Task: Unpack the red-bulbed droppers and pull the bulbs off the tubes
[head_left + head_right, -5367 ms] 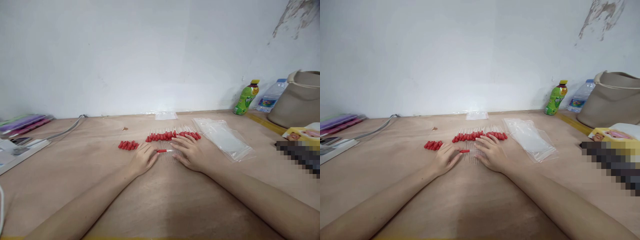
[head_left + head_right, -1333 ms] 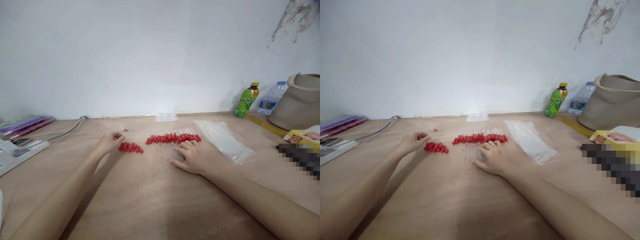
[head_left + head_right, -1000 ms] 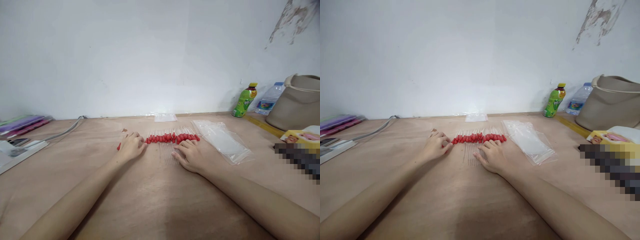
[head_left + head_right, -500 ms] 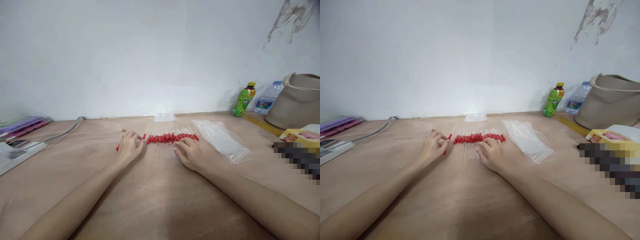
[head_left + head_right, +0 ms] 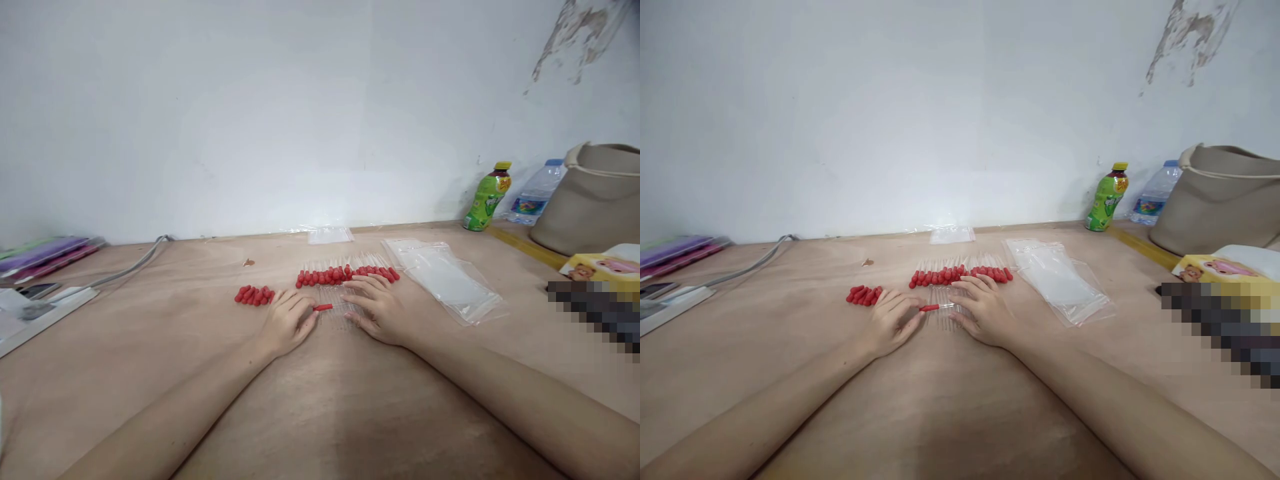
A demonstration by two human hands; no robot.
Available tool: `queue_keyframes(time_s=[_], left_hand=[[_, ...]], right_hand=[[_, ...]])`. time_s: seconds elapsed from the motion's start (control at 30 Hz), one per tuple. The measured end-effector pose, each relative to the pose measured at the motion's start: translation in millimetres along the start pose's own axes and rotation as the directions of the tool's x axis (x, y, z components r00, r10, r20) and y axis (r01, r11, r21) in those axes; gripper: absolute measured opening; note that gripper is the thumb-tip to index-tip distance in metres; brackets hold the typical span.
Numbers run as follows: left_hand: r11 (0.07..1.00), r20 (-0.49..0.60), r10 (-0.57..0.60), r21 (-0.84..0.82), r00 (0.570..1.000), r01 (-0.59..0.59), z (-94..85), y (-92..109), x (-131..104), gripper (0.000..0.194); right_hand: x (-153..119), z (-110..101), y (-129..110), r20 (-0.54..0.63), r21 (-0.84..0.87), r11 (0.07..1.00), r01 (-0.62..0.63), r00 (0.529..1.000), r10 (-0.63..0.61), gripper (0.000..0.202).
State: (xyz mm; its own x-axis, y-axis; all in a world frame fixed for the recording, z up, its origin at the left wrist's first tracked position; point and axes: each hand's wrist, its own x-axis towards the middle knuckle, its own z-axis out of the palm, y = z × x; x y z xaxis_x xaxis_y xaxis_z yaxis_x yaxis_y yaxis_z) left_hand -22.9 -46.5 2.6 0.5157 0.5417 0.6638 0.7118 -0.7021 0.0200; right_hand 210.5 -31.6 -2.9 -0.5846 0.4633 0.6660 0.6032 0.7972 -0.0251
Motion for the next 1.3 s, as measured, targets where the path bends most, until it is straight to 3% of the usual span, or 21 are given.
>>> queue_keyframes(time_s=[0.17,0.33,0.53,0.77,1.0,1.3], left_hand=[[0.997,-0.022,0.057,-0.042,0.998,-0.057,-0.4,2.0,0.7,0.012],[0.994,0.003,0.082,-0.077,0.997,-0.082,4.2,6.4,6.4,0.035],[0.980,-0.027,0.164,-0.112,0.986,-0.166,12.6,7.8,11.1,0.014],[0.972,-0.047,0.197,-0.119,0.979,-0.201,11.6,8.8,10.9,0.019],[0.965,0.002,0.250,-0.079,0.968,-0.249,8.8,10.9,11.6,0.015],[0.967,0.064,0.253,-0.040,0.965,-0.251,9.1,9.2,9.8,0.016]], right_hand=[[1.8,0.6,-1.5,-0.001,0.026,1.000,0.002,1.000,-0.002,0.019],[4.5,-1.6,-5.4,0.004,0.035,0.998,0.045,0.999,-0.045,0.018],[3.8,1.3,-7.2,0.007,0.056,0.996,0.063,0.998,-0.064,0.022],[2.8,10.4,-4.3,-0.032,0.138,0.985,0.099,0.995,-0.096,0.021],[1.9,14.7,-5.6,-0.128,0.161,0.972,0.170,0.980,-0.150,0.021],[-0.5,16.5,-0.7,-0.155,0.201,0.947,0.249,0.963,-0.220,0.015]])
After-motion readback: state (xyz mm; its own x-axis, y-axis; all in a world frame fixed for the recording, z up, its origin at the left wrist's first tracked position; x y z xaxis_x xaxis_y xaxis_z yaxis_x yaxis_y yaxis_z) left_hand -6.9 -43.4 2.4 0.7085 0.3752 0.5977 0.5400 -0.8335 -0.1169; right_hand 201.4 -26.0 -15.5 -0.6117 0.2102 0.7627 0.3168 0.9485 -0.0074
